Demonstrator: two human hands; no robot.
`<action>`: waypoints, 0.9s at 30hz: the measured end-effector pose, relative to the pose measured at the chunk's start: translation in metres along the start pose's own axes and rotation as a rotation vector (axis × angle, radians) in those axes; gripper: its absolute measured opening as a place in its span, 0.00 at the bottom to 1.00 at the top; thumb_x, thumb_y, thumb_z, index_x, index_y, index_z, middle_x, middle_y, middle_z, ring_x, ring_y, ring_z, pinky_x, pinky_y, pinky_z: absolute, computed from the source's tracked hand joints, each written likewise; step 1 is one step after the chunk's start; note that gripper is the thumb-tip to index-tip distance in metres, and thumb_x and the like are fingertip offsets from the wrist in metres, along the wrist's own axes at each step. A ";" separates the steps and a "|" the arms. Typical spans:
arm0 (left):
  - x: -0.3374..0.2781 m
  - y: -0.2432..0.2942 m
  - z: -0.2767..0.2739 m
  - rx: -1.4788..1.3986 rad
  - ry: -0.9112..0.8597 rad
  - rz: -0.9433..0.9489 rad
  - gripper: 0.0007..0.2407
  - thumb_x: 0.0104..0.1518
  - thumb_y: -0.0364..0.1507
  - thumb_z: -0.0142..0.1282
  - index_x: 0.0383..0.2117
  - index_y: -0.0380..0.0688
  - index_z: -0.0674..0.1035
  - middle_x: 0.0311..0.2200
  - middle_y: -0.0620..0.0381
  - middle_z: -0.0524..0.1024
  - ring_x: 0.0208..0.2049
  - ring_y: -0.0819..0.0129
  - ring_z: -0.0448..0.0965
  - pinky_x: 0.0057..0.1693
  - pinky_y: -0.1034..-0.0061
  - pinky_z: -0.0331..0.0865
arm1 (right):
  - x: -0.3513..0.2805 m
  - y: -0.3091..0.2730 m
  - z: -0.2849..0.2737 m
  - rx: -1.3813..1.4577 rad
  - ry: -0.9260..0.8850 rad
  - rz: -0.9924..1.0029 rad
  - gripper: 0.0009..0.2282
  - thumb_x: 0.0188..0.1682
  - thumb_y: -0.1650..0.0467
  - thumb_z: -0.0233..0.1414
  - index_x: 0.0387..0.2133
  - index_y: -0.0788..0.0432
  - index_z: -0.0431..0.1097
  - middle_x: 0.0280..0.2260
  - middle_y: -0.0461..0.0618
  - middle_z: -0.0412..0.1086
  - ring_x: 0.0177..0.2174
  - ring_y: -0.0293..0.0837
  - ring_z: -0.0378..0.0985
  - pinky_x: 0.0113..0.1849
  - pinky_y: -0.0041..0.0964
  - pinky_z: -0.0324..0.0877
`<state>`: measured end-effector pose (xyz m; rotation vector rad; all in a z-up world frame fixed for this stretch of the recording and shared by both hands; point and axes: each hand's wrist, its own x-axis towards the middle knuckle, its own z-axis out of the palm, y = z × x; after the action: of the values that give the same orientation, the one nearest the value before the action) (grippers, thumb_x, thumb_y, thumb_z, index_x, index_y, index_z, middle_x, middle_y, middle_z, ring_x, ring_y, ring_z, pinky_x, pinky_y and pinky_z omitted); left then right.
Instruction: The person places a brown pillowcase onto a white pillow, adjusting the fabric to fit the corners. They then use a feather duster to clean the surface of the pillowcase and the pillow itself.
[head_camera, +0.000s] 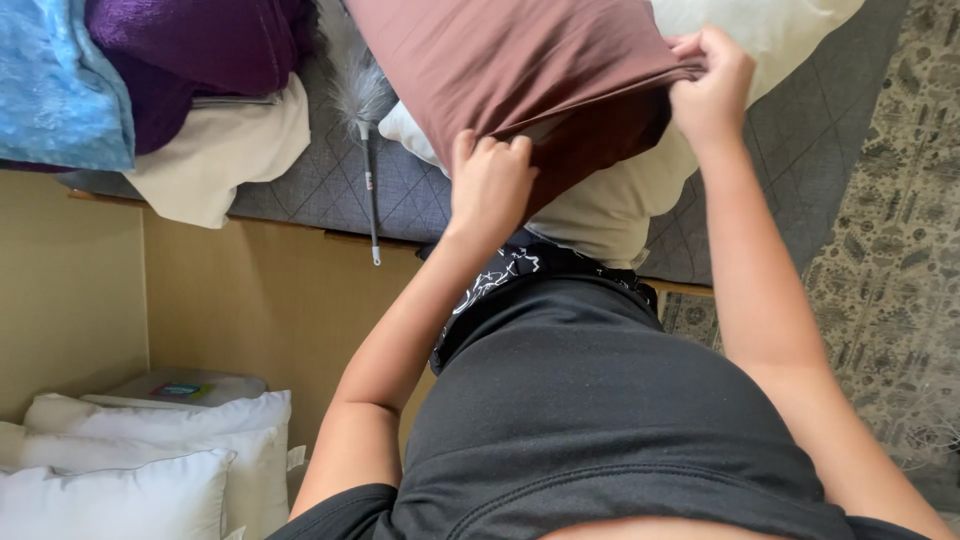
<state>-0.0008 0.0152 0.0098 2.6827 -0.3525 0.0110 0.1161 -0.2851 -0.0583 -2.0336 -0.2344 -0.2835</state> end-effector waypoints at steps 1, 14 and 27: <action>-0.002 -0.003 -0.007 -0.010 -0.013 -0.069 0.10 0.54 0.33 0.64 0.36 0.43 0.77 0.29 0.53 0.81 0.43 0.57 0.79 0.64 0.53 0.55 | -0.004 -0.007 -0.010 0.082 -0.051 -0.081 0.07 0.52 0.86 0.50 0.38 0.69 0.70 0.45 0.56 0.80 0.45 0.46 0.84 0.48 0.37 0.79; -0.064 -0.025 0.041 0.486 0.510 -0.097 0.15 0.56 0.28 0.54 0.50 0.45 0.76 0.50 0.58 0.75 0.58 0.62 0.69 0.69 0.40 0.43 | -0.061 -0.078 -0.005 -0.534 0.062 -0.453 0.05 0.55 0.82 0.58 0.37 0.64 0.71 0.39 0.54 0.78 0.33 0.45 0.83 0.32 0.33 0.76; -0.098 -0.064 0.069 -0.294 0.611 -0.387 0.21 0.60 0.23 0.55 0.61 0.38 0.67 0.52 0.37 0.72 0.49 0.46 0.75 0.53 0.60 0.72 | -0.110 -0.023 0.034 0.302 0.006 0.376 0.06 0.59 0.73 0.49 0.44 0.64 0.69 0.28 0.49 0.72 0.23 0.39 0.74 0.26 0.34 0.68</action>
<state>-0.0834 0.0664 -0.0856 2.2678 0.3298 0.5957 0.0079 -0.2494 -0.0868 -1.7343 0.1065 -0.0164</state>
